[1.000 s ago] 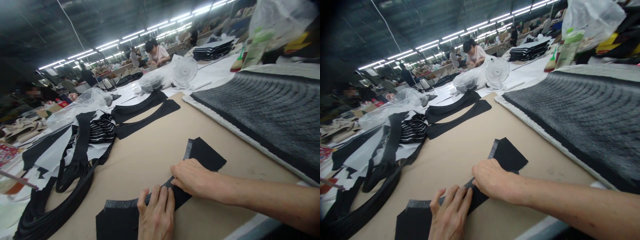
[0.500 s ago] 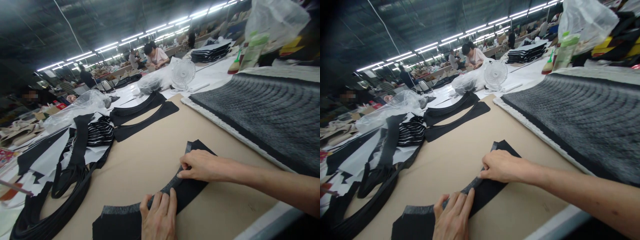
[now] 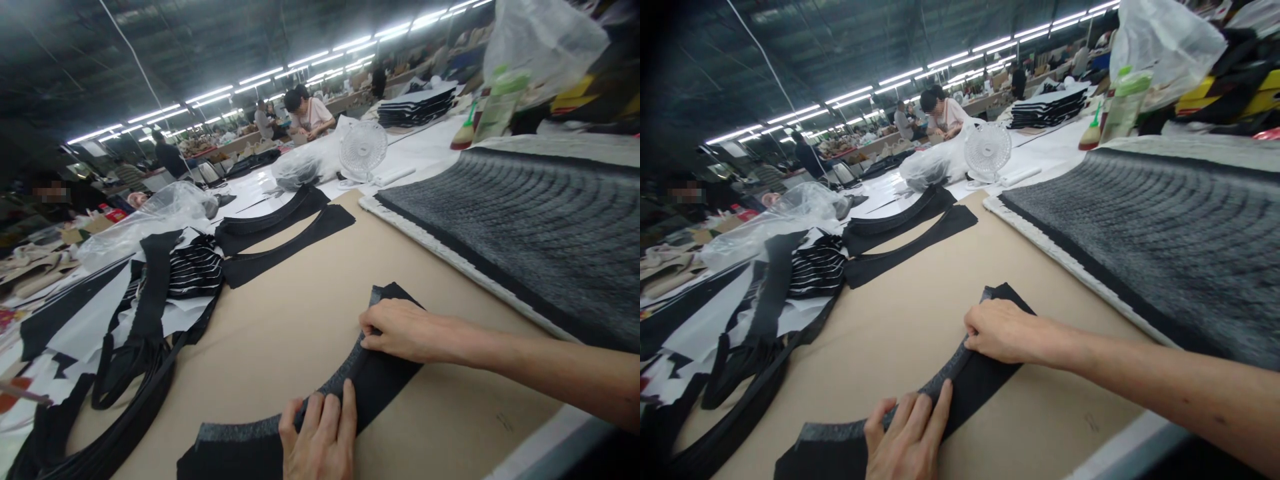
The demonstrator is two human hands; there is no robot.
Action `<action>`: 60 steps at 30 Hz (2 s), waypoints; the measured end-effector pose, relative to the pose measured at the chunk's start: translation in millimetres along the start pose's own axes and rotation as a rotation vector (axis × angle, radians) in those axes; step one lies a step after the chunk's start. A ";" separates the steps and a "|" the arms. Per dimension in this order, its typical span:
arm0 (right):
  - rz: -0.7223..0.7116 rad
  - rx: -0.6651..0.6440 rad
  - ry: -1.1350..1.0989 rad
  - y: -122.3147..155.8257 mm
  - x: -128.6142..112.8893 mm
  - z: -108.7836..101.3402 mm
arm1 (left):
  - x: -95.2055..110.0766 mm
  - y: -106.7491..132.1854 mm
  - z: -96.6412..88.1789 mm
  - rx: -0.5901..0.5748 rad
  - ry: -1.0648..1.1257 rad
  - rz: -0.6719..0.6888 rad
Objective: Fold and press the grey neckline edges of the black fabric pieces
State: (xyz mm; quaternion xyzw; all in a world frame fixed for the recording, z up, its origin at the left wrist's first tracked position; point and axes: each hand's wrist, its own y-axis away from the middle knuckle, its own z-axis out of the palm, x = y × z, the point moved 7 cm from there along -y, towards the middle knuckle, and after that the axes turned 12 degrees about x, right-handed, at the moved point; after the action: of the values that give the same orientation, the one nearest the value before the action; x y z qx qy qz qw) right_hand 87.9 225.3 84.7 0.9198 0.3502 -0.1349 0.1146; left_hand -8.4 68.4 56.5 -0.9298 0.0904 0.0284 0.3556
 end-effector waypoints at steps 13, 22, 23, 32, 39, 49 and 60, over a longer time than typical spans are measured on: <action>-0.027 0.075 0.099 4.7 -4.9 5.0 | 2.0 -0.1 2.0 -0.030 -0.090 0.059; -0.044 0.074 0.093 9.7 -1.7 5.5 | 3.4 -1.9 0.7 -0.013 -0.104 0.092; -0.044 0.067 0.091 9.4 -1.3 5.7 | 3.6 -2.0 0.4 -0.006 -0.112 0.101; -0.075 0.040 0.021 7.3 -0.2 1.6 | 4.5 0.2 2.7 0.004 -0.120 0.107; -0.072 0.033 0.080 7.3 -6.7 1.3 | 4.4 3.7 5.1 -0.022 -0.130 0.096; -0.076 0.243 0.056 13.7 7.1 19.1 | 6.2 -4.3 7.9 -0.103 -0.117 0.070; -0.039 0.377 0.003 15.0 21.2 17.6 | 32.2 -32.2 42.4 -0.242 0.199 -0.180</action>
State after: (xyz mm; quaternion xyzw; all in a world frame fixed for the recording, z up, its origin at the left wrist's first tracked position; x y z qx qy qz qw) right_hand 110.2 222.0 63.0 0.9182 0.3365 -0.1991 -0.0626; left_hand 29.8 115.4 42.3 -0.9683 0.0376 -0.0850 0.2318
